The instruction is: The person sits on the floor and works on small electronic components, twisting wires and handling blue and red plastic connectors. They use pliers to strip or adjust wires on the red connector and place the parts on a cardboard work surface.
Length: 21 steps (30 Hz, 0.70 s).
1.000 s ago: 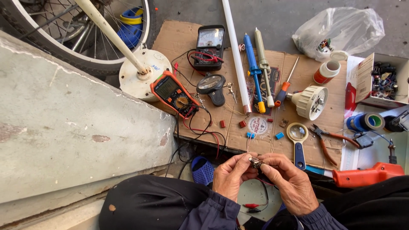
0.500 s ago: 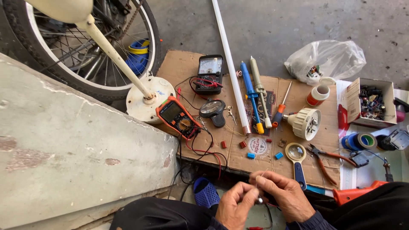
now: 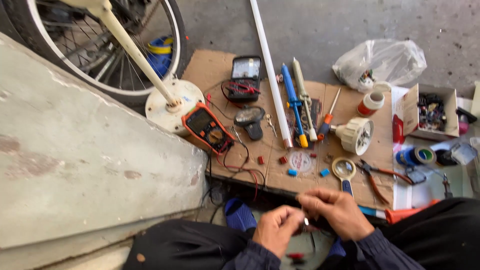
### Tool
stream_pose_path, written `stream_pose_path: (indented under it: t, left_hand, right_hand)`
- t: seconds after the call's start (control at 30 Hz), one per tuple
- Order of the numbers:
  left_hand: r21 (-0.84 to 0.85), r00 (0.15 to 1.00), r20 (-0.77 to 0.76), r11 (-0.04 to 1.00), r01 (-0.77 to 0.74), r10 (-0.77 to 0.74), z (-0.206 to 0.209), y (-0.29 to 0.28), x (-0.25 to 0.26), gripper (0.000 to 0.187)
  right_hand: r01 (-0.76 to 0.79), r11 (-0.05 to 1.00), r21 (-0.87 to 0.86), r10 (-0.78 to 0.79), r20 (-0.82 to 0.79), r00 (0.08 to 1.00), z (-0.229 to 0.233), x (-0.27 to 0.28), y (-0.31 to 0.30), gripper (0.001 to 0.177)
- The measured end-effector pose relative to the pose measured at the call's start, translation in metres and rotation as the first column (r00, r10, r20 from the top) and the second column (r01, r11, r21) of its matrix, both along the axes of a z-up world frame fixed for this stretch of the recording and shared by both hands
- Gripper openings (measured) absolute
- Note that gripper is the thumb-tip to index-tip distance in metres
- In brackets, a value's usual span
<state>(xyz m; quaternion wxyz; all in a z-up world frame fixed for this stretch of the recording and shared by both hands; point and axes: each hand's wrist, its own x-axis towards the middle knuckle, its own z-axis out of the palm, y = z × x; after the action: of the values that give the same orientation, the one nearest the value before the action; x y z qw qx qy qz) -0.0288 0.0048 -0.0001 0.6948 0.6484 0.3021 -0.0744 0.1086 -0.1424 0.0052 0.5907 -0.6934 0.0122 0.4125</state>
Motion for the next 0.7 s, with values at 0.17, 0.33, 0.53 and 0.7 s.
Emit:
stream_pose_path:
  t: [0.17, 0.33, 0.53, 0.7]
  left_hand:
    - [-0.220, 0.990, -0.102, 0.968, -0.118, 0.098, 0.019, -0.008, 0.011, 0.031]
    - [-0.286, 0.964, -0.195, 0.930, -0.230, 0.178, 0.018, -0.011, 0.021, 0.037]
    - [-0.439, 0.853, -0.313, 0.733, -0.520, 0.417, -0.001, -0.008, 0.034, 0.029]
    - [-0.484, 0.769, -0.333, 0.601, -0.636, 0.546, -0.013, -0.005, 0.040, 0.024]
  right_hand:
    - [0.087, 0.991, 0.102, -0.085, -0.018, 0.996, 0.006, 0.000, 0.000, 0.028]
    - [0.215, 0.960, 0.177, -0.220, 0.006, 0.976, 0.020, -0.002, 0.009, 0.045]
    - [0.339, 0.940, -0.029, -0.341, -0.065, 0.938, 0.038, -0.007, 0.020, 0.055]
    - [0.199, 0.980, 0.004, -0.195, 0.196, 0.961, -0.031, -0.018, -0.014, 0.035]
